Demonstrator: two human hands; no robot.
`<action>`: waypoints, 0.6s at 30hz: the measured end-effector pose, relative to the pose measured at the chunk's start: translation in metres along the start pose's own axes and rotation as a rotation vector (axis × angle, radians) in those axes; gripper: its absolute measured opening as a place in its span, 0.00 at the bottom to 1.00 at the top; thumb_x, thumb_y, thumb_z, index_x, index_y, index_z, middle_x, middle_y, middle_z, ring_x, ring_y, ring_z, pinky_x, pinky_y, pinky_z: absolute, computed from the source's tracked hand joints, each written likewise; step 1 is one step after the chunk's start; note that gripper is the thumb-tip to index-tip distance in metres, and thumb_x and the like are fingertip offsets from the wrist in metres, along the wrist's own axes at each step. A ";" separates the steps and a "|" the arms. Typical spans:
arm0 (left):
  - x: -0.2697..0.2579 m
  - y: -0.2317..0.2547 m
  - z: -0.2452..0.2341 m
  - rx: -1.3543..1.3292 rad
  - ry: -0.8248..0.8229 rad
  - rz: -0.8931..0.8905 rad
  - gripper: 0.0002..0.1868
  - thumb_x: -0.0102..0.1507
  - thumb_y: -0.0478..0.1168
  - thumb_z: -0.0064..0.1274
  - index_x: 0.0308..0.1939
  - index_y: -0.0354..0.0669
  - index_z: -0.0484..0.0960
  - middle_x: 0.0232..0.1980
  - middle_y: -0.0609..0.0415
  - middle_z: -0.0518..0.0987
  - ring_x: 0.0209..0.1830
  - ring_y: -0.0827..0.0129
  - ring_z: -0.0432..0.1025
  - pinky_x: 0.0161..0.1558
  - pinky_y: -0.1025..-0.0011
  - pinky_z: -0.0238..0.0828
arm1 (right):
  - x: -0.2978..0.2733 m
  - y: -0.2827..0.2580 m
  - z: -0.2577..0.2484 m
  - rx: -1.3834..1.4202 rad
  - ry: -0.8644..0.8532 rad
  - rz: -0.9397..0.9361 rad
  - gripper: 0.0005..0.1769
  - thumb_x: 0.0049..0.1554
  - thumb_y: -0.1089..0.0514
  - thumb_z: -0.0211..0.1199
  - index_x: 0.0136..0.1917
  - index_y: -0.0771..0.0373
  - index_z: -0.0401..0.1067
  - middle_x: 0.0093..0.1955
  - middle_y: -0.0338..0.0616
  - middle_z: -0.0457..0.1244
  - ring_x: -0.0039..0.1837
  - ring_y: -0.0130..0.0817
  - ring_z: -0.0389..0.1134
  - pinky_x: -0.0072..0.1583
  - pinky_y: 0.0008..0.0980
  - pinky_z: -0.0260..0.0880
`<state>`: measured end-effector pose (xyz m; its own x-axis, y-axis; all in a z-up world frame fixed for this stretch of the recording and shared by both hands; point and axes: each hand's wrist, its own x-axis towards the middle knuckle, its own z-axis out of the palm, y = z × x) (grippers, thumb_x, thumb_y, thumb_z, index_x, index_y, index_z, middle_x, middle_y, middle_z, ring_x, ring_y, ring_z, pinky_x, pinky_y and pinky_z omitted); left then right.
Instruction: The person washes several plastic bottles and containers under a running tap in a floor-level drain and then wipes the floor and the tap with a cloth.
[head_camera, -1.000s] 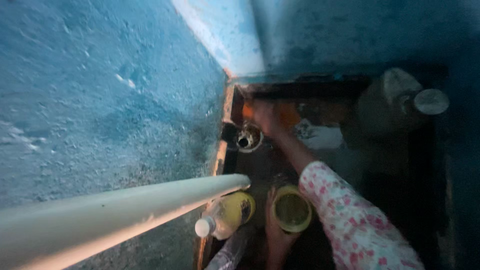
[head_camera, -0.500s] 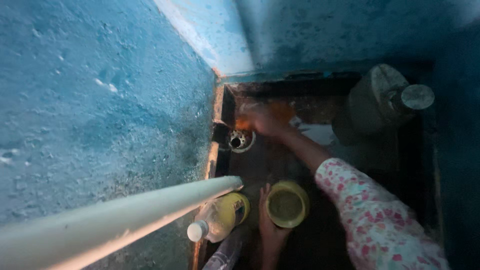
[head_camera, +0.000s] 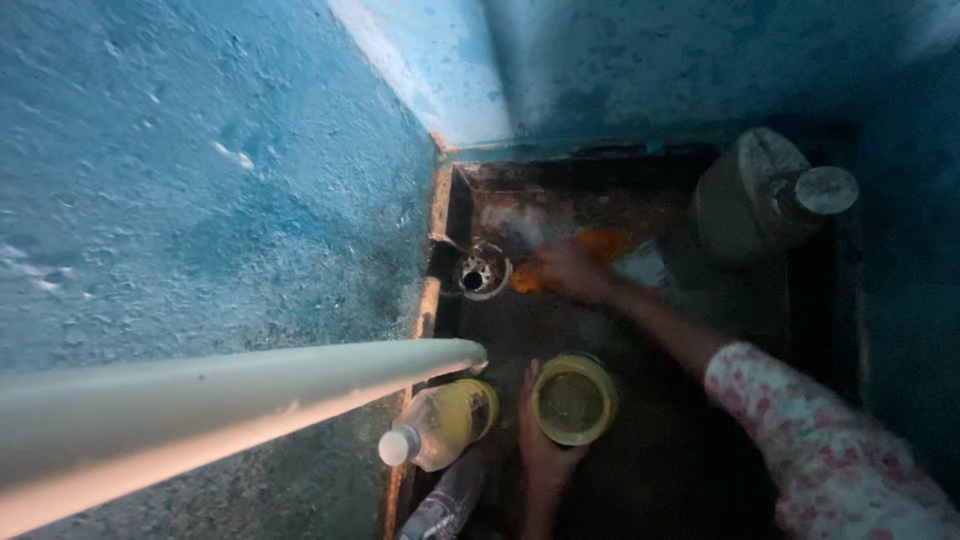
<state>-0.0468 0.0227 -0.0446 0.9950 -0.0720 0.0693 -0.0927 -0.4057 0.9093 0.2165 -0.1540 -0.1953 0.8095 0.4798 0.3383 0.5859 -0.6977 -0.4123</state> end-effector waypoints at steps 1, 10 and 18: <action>-0.005 0.001 0.003 -0.060 -0.002 -0.067 0.60 0.47 0.48 0.75 0.77 0.35 0.58 0.78 0.39 0.64 0.78 0.49 0.62 0.74 0.54 0.58 | 0.007 0.013 -0.005 0.024 -0.092 0.108 0.12 0.58 0.58 0.63 0.55 0.60 0.77 0.59 0.50 0.66 0.63 0.44 0.66 0.64 0.48 0.66; -0.005 0.003 0.007 -0.069 -0.005 0.013 0.57 0.47 0.47 0.74 0.76 0.35 0.63 0.79 0.38 0.66 0.79 0.49 0.63 0.75 0.56 0.58 | 0.064 -0.002 -0.032 0.512 0.113 0.416 0.20 0.59 0.49 0.65 0.54 0.67 0.80 0.50 0.52 0.71 0.50 0.44 0.72 0.52 0.48 0.74; 0.000 0.006 -0.002 0.037 -0.029 0.023 0.50 0.52 0.47 0.75 0.73 0.36 0.67 0.79 0.37 0.65 0.79 0.46 0.62 0.75 0.54 0.58 | 0.076 -0.022 -0.016 0.463 0.340 -0.025 0.21 0.59 0.54 0.64 0.62 0.67 0.77 0.61 0.53 0.70 0.62 0.46 0.71 0.63 0.44 0.69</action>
<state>-0.0475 0.0223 -0.0384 0.9912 -0.1074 0.0777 -0.1173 -0.4371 0.8918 0.2644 -0.1114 -0.1470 0.7824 0.2416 0.5739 0.6221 -0.3457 -0.7025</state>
